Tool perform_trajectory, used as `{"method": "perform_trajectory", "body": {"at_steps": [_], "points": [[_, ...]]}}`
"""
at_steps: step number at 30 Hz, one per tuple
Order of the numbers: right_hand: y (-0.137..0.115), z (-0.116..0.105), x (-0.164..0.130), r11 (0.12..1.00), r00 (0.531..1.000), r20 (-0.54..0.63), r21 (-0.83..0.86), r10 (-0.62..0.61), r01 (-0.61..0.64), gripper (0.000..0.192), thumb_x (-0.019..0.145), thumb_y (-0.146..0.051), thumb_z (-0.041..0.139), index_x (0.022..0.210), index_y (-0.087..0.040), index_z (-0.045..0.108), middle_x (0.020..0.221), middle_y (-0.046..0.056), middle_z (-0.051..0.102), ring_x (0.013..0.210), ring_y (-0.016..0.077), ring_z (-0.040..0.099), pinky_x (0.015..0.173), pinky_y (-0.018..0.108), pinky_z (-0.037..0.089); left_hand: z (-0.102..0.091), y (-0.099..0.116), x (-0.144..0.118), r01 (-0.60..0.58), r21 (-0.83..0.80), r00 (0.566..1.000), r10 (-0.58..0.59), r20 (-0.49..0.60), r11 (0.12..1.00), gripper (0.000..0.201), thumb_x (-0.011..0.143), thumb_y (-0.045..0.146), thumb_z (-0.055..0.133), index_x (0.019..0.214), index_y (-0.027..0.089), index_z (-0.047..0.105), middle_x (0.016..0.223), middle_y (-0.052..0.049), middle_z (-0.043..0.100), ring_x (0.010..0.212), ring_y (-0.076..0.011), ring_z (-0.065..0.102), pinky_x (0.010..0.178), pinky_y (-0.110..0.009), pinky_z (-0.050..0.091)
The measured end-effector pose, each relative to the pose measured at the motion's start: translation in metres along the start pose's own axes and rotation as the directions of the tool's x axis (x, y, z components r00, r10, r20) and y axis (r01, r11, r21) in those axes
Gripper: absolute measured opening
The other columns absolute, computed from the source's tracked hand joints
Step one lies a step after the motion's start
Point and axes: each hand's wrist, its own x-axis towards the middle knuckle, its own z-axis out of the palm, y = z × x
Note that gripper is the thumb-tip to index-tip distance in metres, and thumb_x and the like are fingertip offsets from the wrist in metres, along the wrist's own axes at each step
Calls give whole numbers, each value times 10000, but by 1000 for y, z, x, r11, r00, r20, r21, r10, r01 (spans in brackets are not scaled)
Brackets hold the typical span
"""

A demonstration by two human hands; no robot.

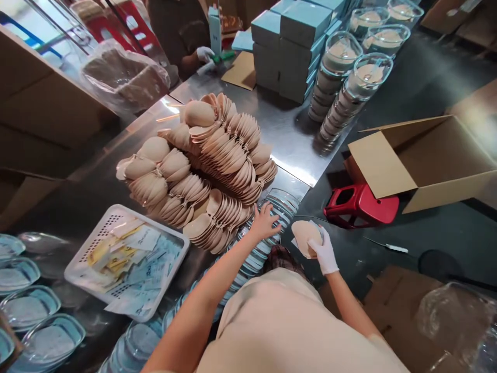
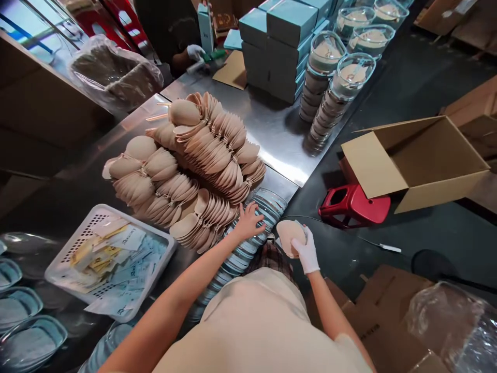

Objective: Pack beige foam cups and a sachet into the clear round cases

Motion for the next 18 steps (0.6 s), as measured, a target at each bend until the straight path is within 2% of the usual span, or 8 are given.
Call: {"method": "perform_trajectory", "body": {"at_steps": [2,3,5,8,11,14,16,18], "points": [[-4,10,1,954,972,-67,-219,-226,207,852,752,-440,794,1523,-221,505,1514,130,594,1312,324,616,1112,486,531,0,-2,1,5,-24,1000,-5,13,1000,234,921,388,684,992,183,772,1404,-167,533,1471,-431,334,1198,-767,150],[-9,17,3,888,938,-40,-338,-344,311,753,795,-424,752,1490,-224,542,1490,117,611,1322,309,605,1141,471,506,1,-3,2,10,-42,1000,-9,21,999,225,913,385,692,983,188,773,1407,-167,531,1480,-430,324,1201,-773,146],[-23,37,8,684,852,126,-542,-508,488,553,876,-354,666,1417,-252,615,1412,95,654,1277,272,622,1094,401,526,2,-5,2,24,-77,999,-21,28,997,220,904,384,699,1008,208,780,1426,-162,523,1500,-421,308,1217,-777,113],[-43,77,25,362,751,405,-691,-521,625,458,944,-246,567,1393,-279,649,1273,95,704,1139,243,653,914,324,555,3,-10,1,19,-120,999,-14,37,993,239,891,373,711,1065,232,794,1529,-153,462,1530,-416,276,1245,-757,48],[-47,113,51,186,659,562,-673,-500,716,388,995,-268,523,1346,-251,687,1317,115,694,1200,264,606,1001,382,500,3,-13,0,-21,-152,998,28,50,988,214,881,357,726,1020,218,811,1635,-139,368,1548,-423,249,1250,-752,19],[-28,129,76,175,636,567,-659,-524,731,361,1003,-297,502,1291,-278,720,1563,85,544,1456,326,418,1170,544,345,2,-14,1,-39,-177,998,48,43,983,199,874,357,746,1008,229,819,1665,-121,344,1557,-421,235,1244,-761,22],[-8,129,89,243,641,516,-639,-569,730,416,993,-308,476,1352,-273,682,1671,88,406,1545,349,301,1194,597,301,1,-14,3,-22,-198,999,28,31,980,203,875,349,752,1035,244,820,1671,-121,342,1560,-415,239,1243,-762,56],[12,122,98,337,626,440,-572,-644,748,503,981,-332,447,1444,-207,599,1719,146,290,1575,352,259,1206,600,309,0,-14,4,-6,-216,1000,9,13,976,200,885,344,747,1044,248,822,1667,-131,349,1560,-416,252,1238,-767,83]]}}
